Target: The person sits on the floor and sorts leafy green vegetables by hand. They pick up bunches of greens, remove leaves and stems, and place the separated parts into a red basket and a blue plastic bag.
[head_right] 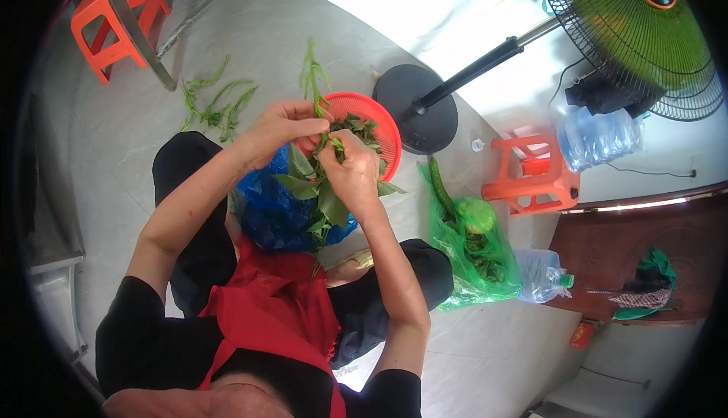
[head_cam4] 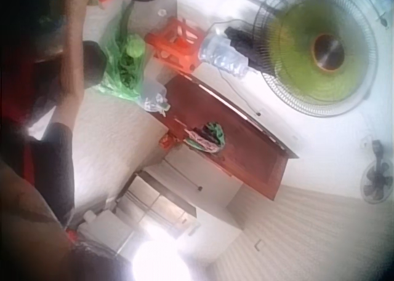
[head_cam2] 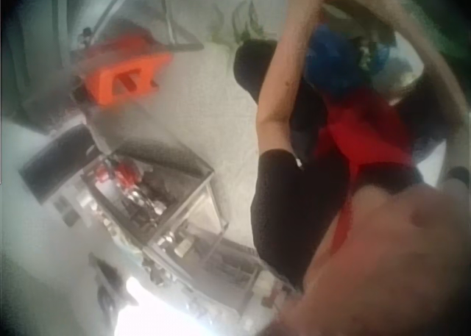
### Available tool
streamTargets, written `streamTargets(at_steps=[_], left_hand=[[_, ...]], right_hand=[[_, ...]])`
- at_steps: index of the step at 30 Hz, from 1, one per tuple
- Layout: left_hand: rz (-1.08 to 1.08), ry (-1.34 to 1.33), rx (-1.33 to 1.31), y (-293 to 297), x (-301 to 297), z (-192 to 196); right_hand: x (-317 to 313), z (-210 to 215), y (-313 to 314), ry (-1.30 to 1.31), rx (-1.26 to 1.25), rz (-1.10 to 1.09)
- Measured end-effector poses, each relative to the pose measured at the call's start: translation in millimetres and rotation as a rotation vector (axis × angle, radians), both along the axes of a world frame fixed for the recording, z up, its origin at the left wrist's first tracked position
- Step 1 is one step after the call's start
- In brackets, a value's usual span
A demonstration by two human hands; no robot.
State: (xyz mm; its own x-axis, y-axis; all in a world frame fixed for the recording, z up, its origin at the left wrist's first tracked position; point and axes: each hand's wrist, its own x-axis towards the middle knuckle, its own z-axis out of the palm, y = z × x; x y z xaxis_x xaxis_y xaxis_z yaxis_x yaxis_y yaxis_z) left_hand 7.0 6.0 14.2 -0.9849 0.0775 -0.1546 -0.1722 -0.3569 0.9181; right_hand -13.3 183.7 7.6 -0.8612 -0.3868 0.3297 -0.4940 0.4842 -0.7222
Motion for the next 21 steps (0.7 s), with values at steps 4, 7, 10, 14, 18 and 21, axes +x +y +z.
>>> streamTargets(at_steps=[4, 7, 10, 14, 18, 21], left_hand=[[0.04, -0.022, 0.045, 6, -9, -15], [0.102, 0.043, 0.041, 14, -11, -14], [0.18, 0.151, 0.046, 27, -11, -15], [0.258, 0.267, -0.076, 18, -11, -6], [0.377, 0.322, -0.358, -2, -22, -9], [0.508, 0.379, -0.509, -1, -19, -3]], right_hand=[[-6, -2, 3, -0.104, -0.005, -0.021], [-18, -10, 7, -0.256, -0.134, -0.018], [-39, -30, 14, -0.563, -0.462, -0.032], [-69, -21, 43, -0.657, -0.63, -0.262], [-75, 13, 70, -0.508, -0.584, -0.22], [-56, 22, 59, -0.335, -0.288, -0.121]])
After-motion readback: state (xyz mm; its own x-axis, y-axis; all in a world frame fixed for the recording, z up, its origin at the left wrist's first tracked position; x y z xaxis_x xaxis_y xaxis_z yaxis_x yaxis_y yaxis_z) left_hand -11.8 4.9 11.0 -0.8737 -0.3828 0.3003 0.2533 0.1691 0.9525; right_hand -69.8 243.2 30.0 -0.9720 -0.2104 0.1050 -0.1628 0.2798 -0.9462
